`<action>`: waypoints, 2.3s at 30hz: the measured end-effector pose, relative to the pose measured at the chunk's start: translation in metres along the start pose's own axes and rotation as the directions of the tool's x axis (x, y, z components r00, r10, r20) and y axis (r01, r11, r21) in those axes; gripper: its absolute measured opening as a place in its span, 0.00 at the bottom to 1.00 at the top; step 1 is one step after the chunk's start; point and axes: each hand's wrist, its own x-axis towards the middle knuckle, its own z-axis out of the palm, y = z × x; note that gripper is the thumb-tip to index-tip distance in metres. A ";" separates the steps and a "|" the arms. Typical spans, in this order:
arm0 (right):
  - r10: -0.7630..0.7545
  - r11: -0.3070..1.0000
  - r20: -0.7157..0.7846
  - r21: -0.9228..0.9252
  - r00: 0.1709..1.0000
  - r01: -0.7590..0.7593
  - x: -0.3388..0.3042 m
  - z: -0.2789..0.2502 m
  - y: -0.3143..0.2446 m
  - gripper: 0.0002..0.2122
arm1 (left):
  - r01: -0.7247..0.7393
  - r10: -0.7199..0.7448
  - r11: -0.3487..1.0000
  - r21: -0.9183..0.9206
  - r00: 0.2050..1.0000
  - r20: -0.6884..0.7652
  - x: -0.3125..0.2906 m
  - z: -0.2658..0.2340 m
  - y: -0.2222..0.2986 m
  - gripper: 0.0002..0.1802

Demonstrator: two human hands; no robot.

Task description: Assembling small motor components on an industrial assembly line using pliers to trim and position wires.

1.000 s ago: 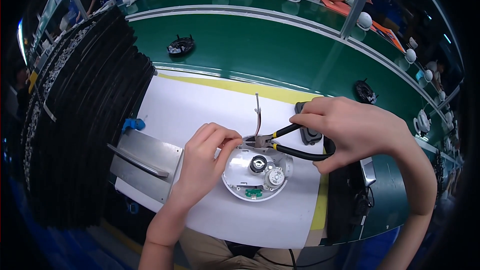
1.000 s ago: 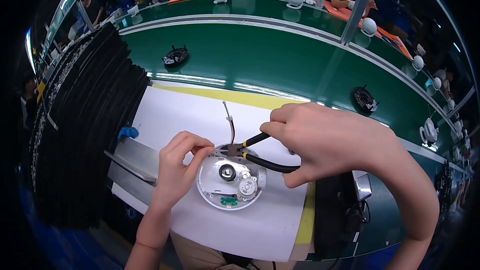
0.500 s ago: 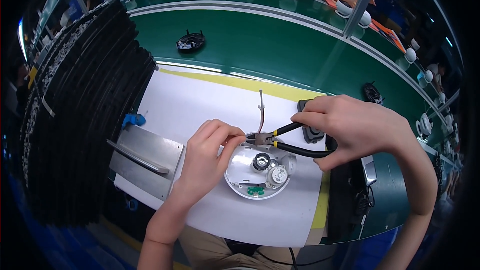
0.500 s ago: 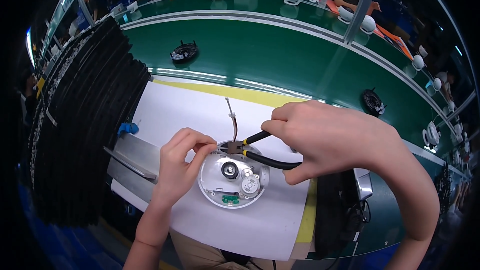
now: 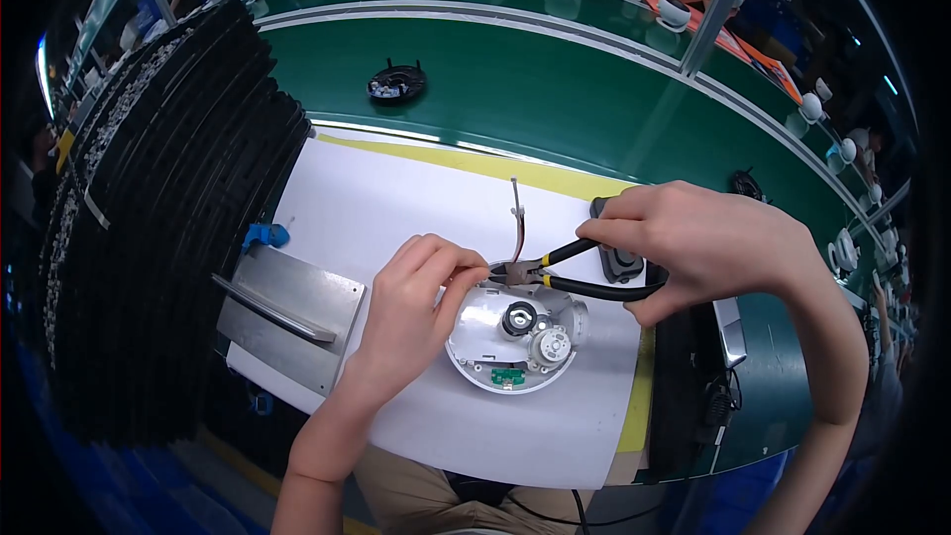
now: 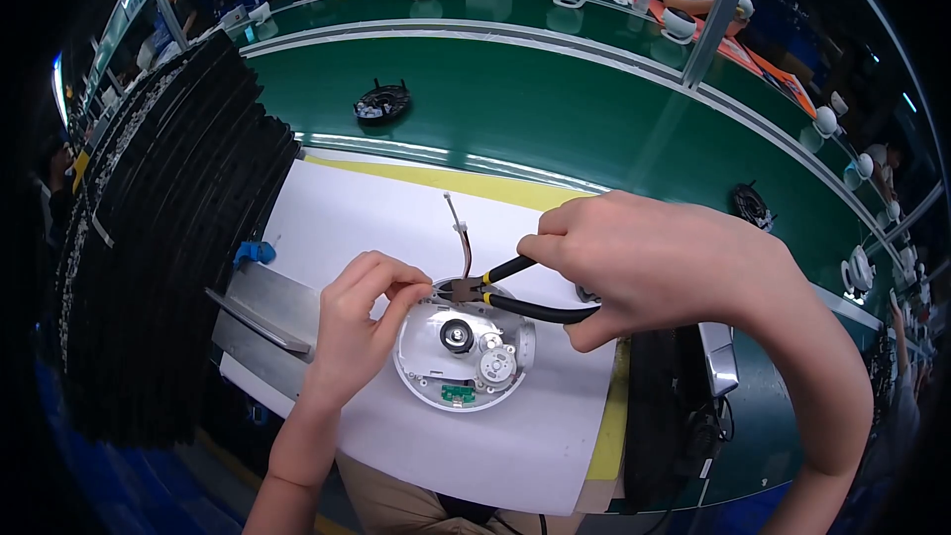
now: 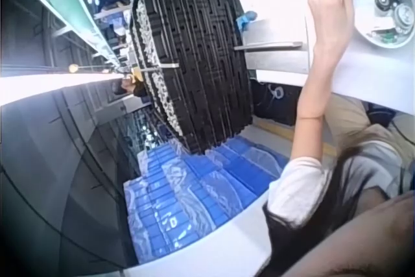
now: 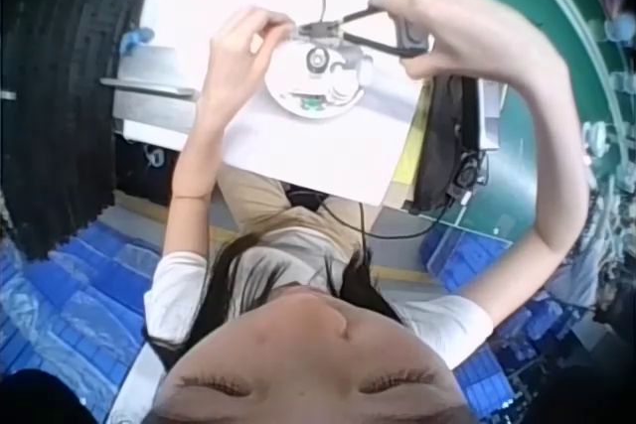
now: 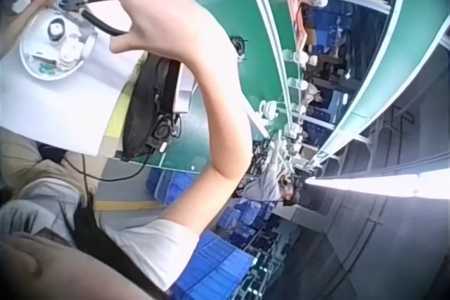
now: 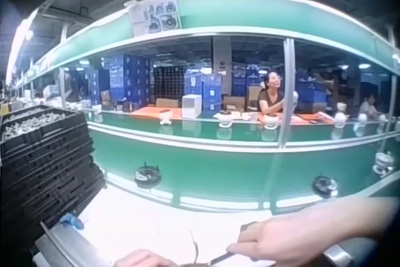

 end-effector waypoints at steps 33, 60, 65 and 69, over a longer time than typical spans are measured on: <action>0.338 0.721 -0.490 0.684 0.804 0.113 -0.088 0.082 -0.048 0.32 | 0.791 -0.357 0.453 -0.411 0.583 0.729 -0.264 0.041 -0.024 0.15; 0.251 0.717 -0.597 0.643 0.762 0.268 -0.075 0.218 -0.130 0.33 | 0.608 -0.311 0.081 -0.790 0.768 0.559 -0.027 0.043 0.008 0.29; 0.264 0.807 -0.612 0.564 0.746 0.177 -0.068 0.237 -0.116 0.33 | 0.612 -0.218 0.074 -0.788 0.781 0.586 0.089 0.096 -0.013 0.31; 0.244 0.803 -0.610 0.563 0.754 0.196 -0.064 0.233 -0.121 0.34 | 0.605 -0.226 0.050 -0.795 0.782 0.581 0.153 0.138 -0.043 0.32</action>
